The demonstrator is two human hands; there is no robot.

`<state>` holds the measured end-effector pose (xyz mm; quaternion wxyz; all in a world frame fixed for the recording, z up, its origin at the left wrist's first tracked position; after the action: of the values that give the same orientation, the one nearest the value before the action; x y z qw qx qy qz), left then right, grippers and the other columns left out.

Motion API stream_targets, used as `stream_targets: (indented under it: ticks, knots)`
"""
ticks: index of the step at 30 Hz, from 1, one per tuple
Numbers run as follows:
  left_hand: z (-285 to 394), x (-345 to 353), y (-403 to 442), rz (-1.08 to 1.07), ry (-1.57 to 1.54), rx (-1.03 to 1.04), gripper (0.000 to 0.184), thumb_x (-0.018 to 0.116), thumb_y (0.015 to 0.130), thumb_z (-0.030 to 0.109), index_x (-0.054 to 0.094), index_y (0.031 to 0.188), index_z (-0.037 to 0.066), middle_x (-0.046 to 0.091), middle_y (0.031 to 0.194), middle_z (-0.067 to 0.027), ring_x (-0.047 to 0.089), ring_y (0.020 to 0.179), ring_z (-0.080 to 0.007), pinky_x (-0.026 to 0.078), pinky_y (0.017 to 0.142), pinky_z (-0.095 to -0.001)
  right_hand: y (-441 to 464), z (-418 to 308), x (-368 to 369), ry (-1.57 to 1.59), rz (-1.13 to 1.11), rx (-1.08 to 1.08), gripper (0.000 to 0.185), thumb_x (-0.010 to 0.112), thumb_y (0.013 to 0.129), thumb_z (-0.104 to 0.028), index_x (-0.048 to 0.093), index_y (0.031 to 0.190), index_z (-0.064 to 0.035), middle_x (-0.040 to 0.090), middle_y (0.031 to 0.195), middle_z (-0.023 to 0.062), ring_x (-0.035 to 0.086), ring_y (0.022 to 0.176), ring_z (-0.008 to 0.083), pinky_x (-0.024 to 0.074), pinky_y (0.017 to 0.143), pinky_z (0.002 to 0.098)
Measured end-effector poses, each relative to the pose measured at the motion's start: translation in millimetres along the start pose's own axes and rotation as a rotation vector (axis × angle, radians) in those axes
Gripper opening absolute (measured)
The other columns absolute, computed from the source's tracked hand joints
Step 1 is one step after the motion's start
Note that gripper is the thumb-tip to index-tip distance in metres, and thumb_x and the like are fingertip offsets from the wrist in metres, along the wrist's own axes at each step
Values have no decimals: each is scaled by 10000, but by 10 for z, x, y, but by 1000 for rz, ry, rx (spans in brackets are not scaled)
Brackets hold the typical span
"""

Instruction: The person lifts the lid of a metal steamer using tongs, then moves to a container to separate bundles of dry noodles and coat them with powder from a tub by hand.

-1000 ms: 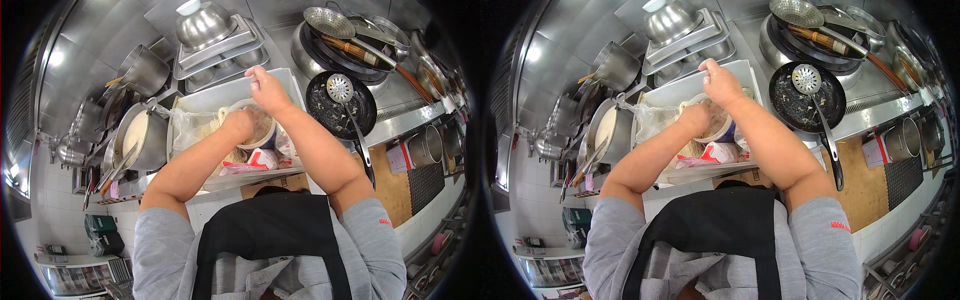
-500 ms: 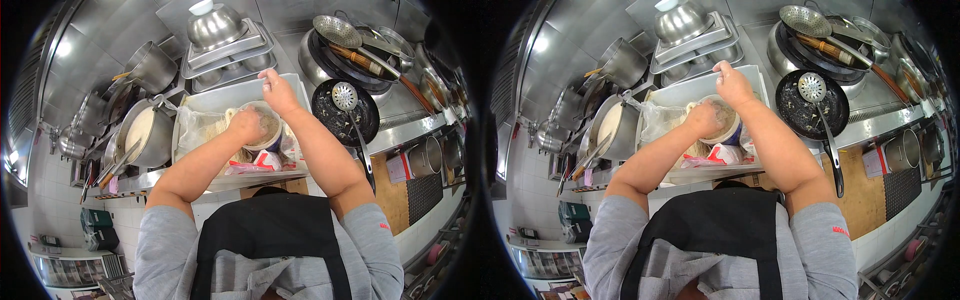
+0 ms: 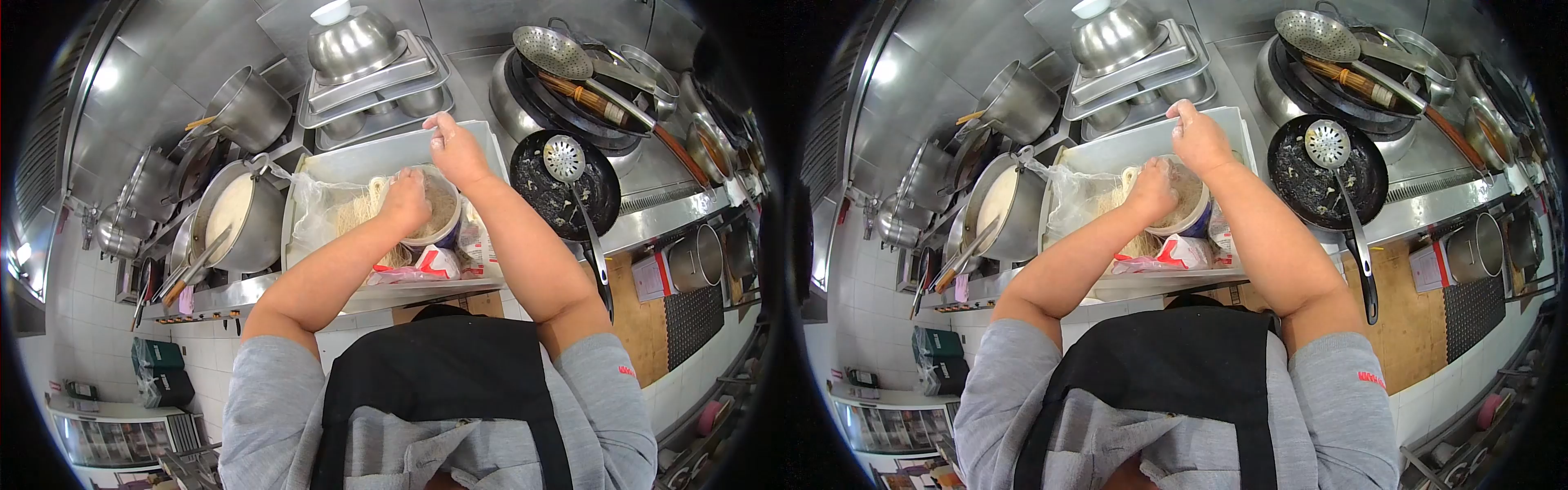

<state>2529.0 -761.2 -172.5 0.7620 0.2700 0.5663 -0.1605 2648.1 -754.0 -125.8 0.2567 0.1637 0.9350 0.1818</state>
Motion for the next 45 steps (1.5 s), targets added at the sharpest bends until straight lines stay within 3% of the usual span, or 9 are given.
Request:
stream_targets:
  ticks: [6, 19, 22, 25, 27, 30, 33, 40, 45]
  knots:
    - [-139, 230, 76, -290, -139, -20, 269, 548, 738, 37, 553, 992, -49, 566, 1073, -265, 538, 1054, -387, 432, 891, -432, 9, 34, 30, -26, -40, 21, 227, 506, 834, -75, 515, 1058, -113, 623, 835, 142, 605, 828, 348, 462, 745, 447]
    - [-167, -97, 206, -282, -67, -82, 337, 565, 869, 308, 618, 965, -11, 631, 884, -252, 608, 841, -404, 475, 775, -449, 6, 57, 31, -20, -47, 43, 218, 509, 837, -82, 518, 1053, -114, 630, 860, 138, 608, 845, 341, 465, 757, 443]
    - [-166, -71, 137, -414, -75, -174, 395, 537, 882, 354, 610, 1099, 32, 647, 940, -196, 616, 899, -369, 462, 834, -423, 5, 27, 17, -27, -42, 27, 214, 506, 837, -80, 516, 1049, -106, 629, 857, 138, 608, 847, 342, 464, 761, 442]
    - [-106, 79, 64, -543, -124, -52, 541, 642, 805, 352, 523, 1258, 81, 594, 1102, -228, 555, 1069, -357, 431, 919, -409, -13, 12, 34, 10, -65, 38, 216, 501, 836, -74, 513, 1050, -94, 628, 858, 146, 607, 856, 344, 461, 767, 442]
    - [-95, 298, -22, -641, 76, 141, 799, 742, 696, 304, 369, 1384, 142, 408, 1336, -243, 431, 1224, -367, 378, 1003, -404, -22, -8, 59, 12, -94, 19, 212, 495, 832, -63, 515, 1043, -79, 629, 867, 159, 605, 866, 350, 459, 771, 443]
    - [-21, 358, -124, -813, 274, 2, 984, 772, 631, 227, 222, 1446, 210, 243, 1422, -229, 363, 1265, -394, 352, 1036, -411, -40, 23, 98, 1, -129, 34, 204, 491, 833, -62, 521, 1034, -73, 631, 887, 174, 602, 876, 360, 459, 772, 445]
    - [107, 325, -133, -797, 384, -30, 967, 750, 641, 218, 218, 1448, 224, 241, 1412, -199, 374, 1249, -407, 354, 1038, -408, -37, 51, 131, 19, -119, 10, 205, 468, 817, -13, 539, 1005, -55, 596, 805, 149, 593, 787, 299, 456, 739, 389]
    - [-43, 279, -113, -660, 164, -89, 899, 753, 616, 236, 332, 1410, 203, 330, 1353, -186, 410, 1207, -394, 383, 1011, -405, -27, 91, 211, -70, -180, -3, 163, 465, 834, -34, 559, 965, -54, 633, 890, 180, 607, 867, 359, 464, 767, 405]
    - [-71, 209, -45, -518, 52, 13, 690, 711, 664, 187, 466, 1306, 126, 459, 1239, -207, 483, 1142, -349, 409, 980, -373, -3, 89, 210, -71, -159, -12, 149, 468, 841, -42, 572, 947, -56, 639, 883, 180, 609, 880, 357, 468, 773, 412]
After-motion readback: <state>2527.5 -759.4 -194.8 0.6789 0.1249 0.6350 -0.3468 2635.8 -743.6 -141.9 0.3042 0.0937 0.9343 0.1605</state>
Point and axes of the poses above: each hand's wrist, its own y-axis towards the middle knuckle, its own x-axis out of the palm, z = x × y, the point moved 8 cm from there along y, towards the middle knuckle
